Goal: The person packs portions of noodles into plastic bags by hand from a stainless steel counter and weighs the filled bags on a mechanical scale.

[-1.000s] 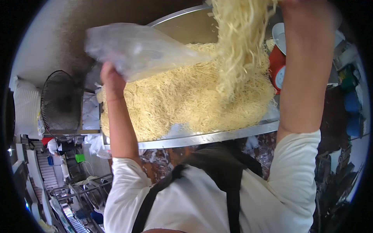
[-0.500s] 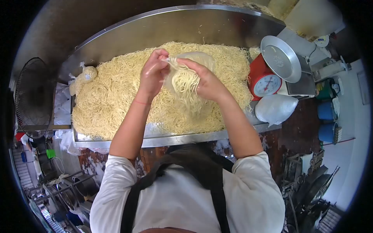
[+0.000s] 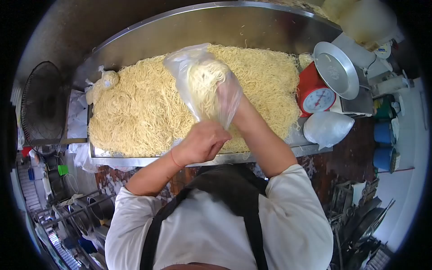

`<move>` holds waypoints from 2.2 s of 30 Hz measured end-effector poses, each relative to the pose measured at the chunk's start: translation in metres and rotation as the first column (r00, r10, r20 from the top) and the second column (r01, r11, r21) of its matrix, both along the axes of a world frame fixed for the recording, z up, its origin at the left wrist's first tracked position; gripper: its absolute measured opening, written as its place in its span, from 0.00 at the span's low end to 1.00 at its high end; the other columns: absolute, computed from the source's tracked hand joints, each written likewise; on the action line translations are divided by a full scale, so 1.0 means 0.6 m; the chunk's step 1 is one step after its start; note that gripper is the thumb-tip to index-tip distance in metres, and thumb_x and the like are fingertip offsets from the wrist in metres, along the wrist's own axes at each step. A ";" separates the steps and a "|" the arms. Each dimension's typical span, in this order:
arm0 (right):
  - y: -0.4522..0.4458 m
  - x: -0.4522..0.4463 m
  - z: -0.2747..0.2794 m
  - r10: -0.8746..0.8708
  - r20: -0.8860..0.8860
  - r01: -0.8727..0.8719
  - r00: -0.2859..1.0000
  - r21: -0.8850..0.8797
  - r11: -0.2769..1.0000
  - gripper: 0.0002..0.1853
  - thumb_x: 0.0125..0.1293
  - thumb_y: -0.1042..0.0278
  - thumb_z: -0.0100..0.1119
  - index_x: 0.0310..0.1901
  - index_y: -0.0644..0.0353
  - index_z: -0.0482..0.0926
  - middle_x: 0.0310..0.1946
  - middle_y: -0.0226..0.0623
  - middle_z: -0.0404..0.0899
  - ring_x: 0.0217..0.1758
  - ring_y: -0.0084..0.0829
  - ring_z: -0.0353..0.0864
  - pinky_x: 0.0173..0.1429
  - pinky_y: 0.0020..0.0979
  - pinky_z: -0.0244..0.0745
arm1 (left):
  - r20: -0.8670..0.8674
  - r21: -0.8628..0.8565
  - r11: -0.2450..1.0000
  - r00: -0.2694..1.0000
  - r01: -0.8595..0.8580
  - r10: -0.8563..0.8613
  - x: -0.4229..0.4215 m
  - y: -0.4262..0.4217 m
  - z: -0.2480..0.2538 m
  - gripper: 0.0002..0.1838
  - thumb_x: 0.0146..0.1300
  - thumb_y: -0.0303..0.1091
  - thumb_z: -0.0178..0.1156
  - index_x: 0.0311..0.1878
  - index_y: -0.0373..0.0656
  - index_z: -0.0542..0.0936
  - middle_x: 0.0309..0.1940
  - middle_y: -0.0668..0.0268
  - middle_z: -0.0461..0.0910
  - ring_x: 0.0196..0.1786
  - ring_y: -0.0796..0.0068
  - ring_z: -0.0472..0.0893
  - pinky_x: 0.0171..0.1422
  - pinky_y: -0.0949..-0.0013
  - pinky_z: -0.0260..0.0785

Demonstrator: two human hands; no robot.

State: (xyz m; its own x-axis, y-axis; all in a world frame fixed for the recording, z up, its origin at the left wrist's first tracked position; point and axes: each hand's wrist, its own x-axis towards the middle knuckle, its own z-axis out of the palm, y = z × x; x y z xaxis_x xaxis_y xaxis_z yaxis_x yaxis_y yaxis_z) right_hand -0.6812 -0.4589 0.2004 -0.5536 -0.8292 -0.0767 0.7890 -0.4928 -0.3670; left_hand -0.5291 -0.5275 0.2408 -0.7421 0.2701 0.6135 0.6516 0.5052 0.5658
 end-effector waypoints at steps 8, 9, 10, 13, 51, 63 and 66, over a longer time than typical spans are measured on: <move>0.019 0.000 -0.295 0.553 -0.743 0.450 0.377 0.669 0.591 0.21 0.62 0.69 0.64 0.56 0.61 0.75 0.50 0.42 0.77 0.56 0.42 0.77 0.61 0.40 0.74 | 0.524 -0.102 0.735 0.592 -0.670 0.612 -0.018 -0.092 -0.292 0.07 0.67 0.28 0.56 0.44 0.36 0.76 0.25 0.47 0.78 0.31 0.43 0.79 0.37 0.50 0.71; 0.064 0.036 -0.294 0.606 -0.790 0.560 -0.089 0.463 0.687 0.28 0.58 0.73 0.68 0.61 0.61 0.72 0.51 0.44 0.74 0.58 0.44 0.75 0.63 0.41 0.72 | 0.516 -0.070 0.745 0.615 -0.663 0.596 -0.019 -0.098 -0.314 0.07 0.68 0.29 0.56 0.44 0.35 0.76 0.25 0.47 0.79 0.30 0.43 0.79 0.36 0.51 0.71; 0.091 0.052 -0.276 0.606 -0.786 0.642 -0.127 0.400 0.654 0.29 0.56 0.72 0.70 0.61 0.59 0.72 0.52 0.45 0.73 0.59 0.45 0.74 0.64 0.42 0.70 | 0.504 -0.039 0.755 0.640 -0.654 0.580 -0.020 -0.101 -0.329 0.07 0.68 0.29 0.56 0.44 0.35 0.76 0.25 0.47 0.79 0.29 0.43 0.79 0.34 0.51 0.71; 0.119 0.094 -0.238 0.679 -0.710 0.843 -0.186 0.239 0.481 0.32 0.53 0.69 0.72 0.62 0.56 0.73 0.56 0.45 0.72 0.65 0.47 0.68 0.66 0.43 0.67 | 0.374 0.043 0.746 0.703 -0.664 0.604 -0.022 -0.090 -0.351 0.08 0.69 0.31 0.56 0.43 0.36 0.76 0.25 0.48 0.79 0.28 0.44 0.79 0.33 0.54 0.70; 0.015 0.000 -0.229 0.638 -0.332 -0.117 0.695 0.823 0.556 0.18 0.68 0.70 0.58 0.58 0.63 0.75 0.50 0.42 0.80 0.48 0.33 0.81 0.52 0.35 0.81 | 0.747 0.551 0.675 0.650 -0.490 -0.138 -0.080 -0.099 -0.184 0.05 0.74 0.30 0.53 0.47 0.41 0.71 0.30 0.65 0.78 0.32 0.74 0.80 0.42 0.69 0.77; 0.124 0.032 -0.273 0.334 -0.489 0.043 0.806 0.611 0.791 0.28 0.66 0.70 0.63 0.67 0.62 0.69 0.62 0.43 0.75 0.64 0.33 0.75 0.52 0.30 0.77 | 0.398 -0.769 0.635 0.831 0.071 0.389 -0.141 -0.119 -0.311 0.23 0.46 0.37 0.71 0.47 0.38 0.80 0.53 0.55 0.80 0.62 0.56 0.74 0.70 0.51 0.57; 0.149 0.049 -0.238 0.457 -0.778 0.552 0.432 0.628 0.548 0.39 0.60 0.68 0.69 0.72 0.61 0.62 0.67 0.44 0.71 0.69 0.39 0.70 0.68 0.41 0.69 | 0.397 -0.615 0.783 0.822 -0.091 0.407 -0.120 -0.138 -0.298 0.16 0.45 0.34 0.68 0.38 0.37 0.81 0.36 0.52 0.83 0.44 0.52 0.81 0.56 0.55 0.70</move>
